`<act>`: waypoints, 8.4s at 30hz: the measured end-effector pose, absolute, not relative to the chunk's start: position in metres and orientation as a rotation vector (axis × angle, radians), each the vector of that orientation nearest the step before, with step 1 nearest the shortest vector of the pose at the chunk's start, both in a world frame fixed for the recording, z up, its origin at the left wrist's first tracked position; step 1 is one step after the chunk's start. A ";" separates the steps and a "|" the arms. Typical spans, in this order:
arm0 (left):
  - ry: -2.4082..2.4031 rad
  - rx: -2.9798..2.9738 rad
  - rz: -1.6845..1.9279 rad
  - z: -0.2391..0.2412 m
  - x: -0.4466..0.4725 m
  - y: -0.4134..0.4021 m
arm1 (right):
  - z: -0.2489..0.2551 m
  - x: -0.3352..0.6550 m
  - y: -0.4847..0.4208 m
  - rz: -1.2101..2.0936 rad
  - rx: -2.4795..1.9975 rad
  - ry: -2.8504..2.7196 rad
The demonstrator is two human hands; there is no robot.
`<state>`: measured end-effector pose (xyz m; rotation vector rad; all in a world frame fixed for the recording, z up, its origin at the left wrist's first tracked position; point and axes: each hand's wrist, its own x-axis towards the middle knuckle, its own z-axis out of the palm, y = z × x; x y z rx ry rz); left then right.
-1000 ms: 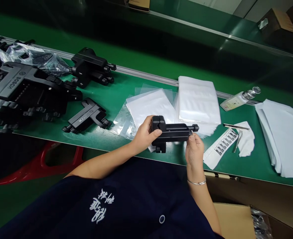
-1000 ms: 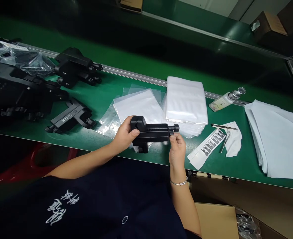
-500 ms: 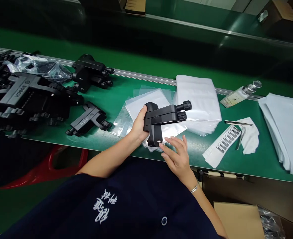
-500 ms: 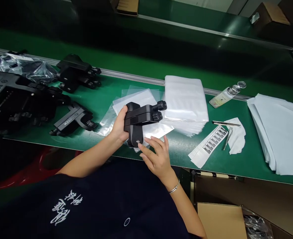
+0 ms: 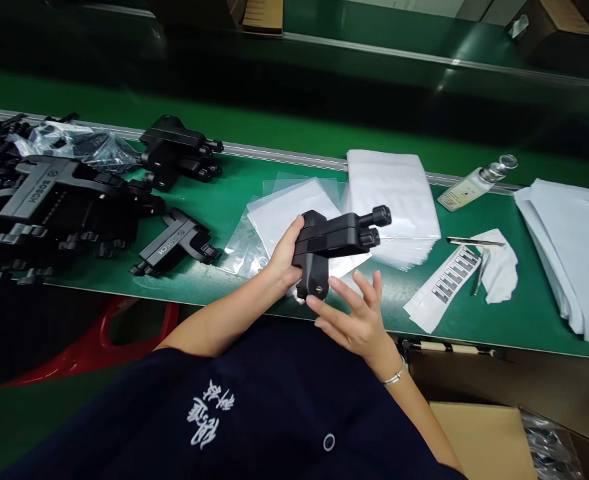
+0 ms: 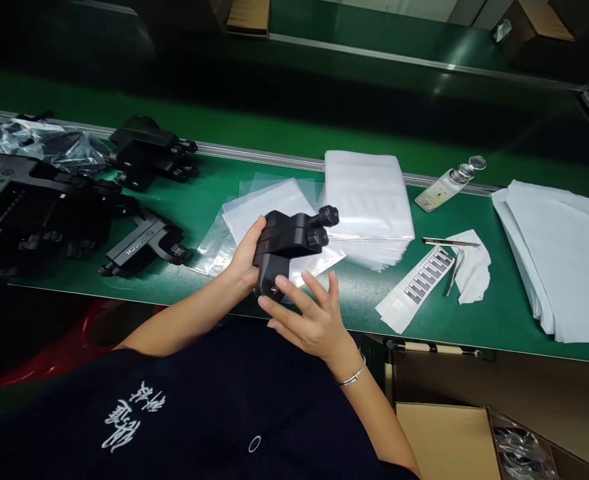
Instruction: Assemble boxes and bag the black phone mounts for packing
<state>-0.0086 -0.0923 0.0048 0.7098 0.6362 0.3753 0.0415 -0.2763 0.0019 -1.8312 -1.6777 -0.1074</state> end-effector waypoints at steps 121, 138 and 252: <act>0.103 1.322 -0.300 -0.024 0.082 -0.252 | -0.045 0.064 -0.444 0.228 -1.791 -0.303; -0.044 2.061 -0.264 -0.019 0.073 -0.237 | -0.034 0.077 -0.441 -0.445 -2.060 -0.307; -0.318 2.725 0.536 -0.021 -0.066 -0.079 | 0.018 0.096 -0.228 0.829 -2.098 -0.884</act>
